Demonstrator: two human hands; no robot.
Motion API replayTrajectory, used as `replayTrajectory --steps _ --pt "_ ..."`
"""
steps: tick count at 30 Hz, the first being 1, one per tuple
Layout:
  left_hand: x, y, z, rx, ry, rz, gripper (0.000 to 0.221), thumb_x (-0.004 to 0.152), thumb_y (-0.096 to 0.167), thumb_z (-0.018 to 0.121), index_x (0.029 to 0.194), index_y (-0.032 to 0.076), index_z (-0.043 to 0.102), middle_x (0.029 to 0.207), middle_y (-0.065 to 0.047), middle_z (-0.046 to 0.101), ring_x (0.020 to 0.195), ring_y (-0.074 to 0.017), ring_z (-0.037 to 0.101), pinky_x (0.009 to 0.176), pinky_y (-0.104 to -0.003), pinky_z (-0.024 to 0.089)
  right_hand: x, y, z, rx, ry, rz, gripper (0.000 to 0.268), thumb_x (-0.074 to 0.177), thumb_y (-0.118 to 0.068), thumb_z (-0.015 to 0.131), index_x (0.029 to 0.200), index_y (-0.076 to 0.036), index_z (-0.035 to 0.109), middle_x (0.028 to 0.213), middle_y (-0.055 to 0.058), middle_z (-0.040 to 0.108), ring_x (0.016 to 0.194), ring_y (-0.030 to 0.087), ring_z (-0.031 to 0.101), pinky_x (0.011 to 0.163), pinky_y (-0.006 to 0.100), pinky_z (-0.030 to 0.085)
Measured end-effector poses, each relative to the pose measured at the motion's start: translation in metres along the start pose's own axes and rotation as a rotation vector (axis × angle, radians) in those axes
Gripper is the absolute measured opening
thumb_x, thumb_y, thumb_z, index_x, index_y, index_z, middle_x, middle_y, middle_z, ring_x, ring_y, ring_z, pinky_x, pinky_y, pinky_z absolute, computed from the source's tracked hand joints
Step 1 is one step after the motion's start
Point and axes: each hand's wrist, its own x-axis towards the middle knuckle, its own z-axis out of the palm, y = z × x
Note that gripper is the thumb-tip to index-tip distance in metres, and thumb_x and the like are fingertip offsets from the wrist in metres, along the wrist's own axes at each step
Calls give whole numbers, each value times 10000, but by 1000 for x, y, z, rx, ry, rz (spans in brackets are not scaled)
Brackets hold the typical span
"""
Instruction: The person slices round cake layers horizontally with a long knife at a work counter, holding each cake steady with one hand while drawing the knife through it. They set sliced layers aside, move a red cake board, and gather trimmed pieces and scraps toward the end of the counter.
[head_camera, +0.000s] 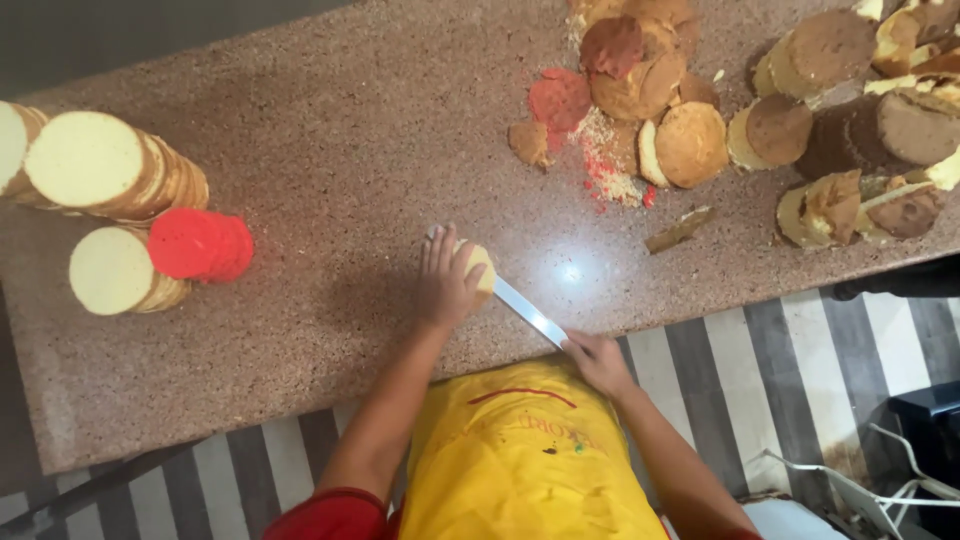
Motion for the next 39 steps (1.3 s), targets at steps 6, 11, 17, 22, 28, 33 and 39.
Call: replayTrajectory --steps 6,11,17,22,28,33,39 --pt "-2 17 -2 11 -31 -139 524 1015 477 514 1376 103 582 1624 -153 349 1531 -360 241 1270 -496 117 5 -20 8 -44 -1 -12 347 950 -283 665 1235 -101 743 1083 153 791 917 203 769 835 321 572" --pt "6 16 0 10 -54 -185 558 1004 518 501 1384 115 567 1631 -157 335 1543 -343 218 1273 -469 120 15 -45 7 28 -199 264 341 1036 -313 612 1276 -118 754 969 259 756 825 368 716 784 406 567" --pt "5 10 9 136 -61 -133 582 1048 538 419 1417 102 531 1600 -164 376 1528 -355 244 1265 -496 134 -2 15 5 -184 3 -104 328 966 -317 706 1202 -94 746 1026 171 787 892 267 771 827 379 591" --pt "9 9 1 27 -88 -159 598 1015 528 445 1393 72 524 1544 -220 414 1481 -377 278 1224 -493 179 26 -104 16 -134 -180 174 348 990 -317 616 1277 -151 722 882 175 785 750 294 733 756 380 590" --pt "2 23 5 -47 -59 -176 596 997 501 562 1376 43 526 1470 -221 480 1437 -375 386 1248 -511 225 -10 5 -2 -143 -57 -158 308 953 -267 662 1212 -117 734 1017 148 787 839 260 767 765 374 587" --pt "4 28 -6 -148 -4 -218 582 953 480 658 1350 69 543 1420 -174 548 1386 -359 468 1211 -481 308 28 -89 29 -233 -221 40 348 982 -310 624 1287 -170 716 957 158 780 797 305 742 774 378 582" --pt "26 28 -109 -80 -391 -280 753 804 404 805 1425 112 496 1393 -82 569 1301 -273 483 1168 -507 262 19 -89 29 -293 -255 -391 330 951 -357 659 1179 -140 758 1093 133 762 850 327 745 799 402 587"
